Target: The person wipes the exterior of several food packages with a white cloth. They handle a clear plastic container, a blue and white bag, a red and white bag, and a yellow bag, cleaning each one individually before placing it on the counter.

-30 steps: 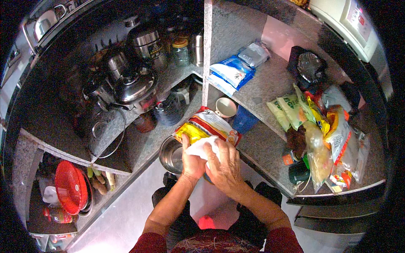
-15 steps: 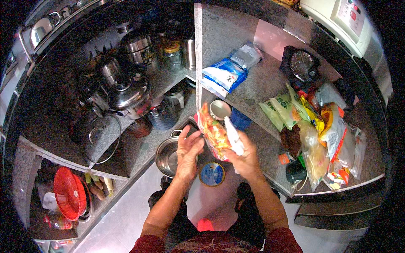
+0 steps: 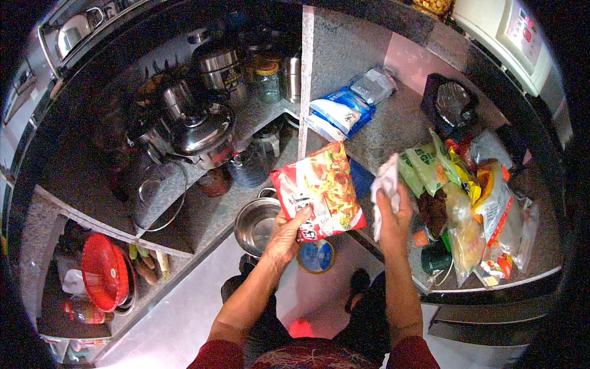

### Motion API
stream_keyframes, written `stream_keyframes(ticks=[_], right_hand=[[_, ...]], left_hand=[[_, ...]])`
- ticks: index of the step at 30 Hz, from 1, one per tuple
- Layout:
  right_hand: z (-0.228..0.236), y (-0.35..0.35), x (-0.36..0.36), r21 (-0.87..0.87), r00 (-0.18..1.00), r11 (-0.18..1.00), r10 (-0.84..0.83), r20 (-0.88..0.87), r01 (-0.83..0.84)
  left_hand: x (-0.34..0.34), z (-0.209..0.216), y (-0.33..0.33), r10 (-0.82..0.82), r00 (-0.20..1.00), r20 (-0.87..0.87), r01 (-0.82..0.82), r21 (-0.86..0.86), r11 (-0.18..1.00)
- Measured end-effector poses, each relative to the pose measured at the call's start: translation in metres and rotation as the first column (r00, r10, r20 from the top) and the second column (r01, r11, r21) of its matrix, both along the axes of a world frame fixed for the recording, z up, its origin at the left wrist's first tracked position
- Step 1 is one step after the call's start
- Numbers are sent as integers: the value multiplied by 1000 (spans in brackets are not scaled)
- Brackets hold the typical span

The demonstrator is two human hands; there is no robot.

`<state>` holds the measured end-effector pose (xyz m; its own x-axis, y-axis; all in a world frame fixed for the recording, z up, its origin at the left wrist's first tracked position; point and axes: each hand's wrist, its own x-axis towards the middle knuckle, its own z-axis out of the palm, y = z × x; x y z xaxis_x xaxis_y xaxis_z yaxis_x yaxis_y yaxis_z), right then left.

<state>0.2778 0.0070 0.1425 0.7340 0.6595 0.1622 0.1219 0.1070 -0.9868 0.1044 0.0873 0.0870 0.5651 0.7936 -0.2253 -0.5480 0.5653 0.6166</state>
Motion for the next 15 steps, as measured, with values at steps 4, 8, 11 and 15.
stream_keyframes(ticks=[4, 8, 11, 15], right_hand=[[1, 6, -24, 27, 623, 1000, -27, 782, 10], [-14, 16, -46, -19, 361, 972, 105, 927, -235], [-9, 21, -40, -46, 376, 984, 110, 920, -174], [-6, 22, -17, -85, 526, 996, 80, 846, -15]], left_hand=[[6, -3, -7, 4, 995, -101, -1, 33, 999], [4, -17, -10, -82, 975, -207, 94, 52, 994], [3, -7, -14, -108, 980, -168, 110, 8, 994], [1, -5, -14, -91, 991, -96, 93, 13, 996]])
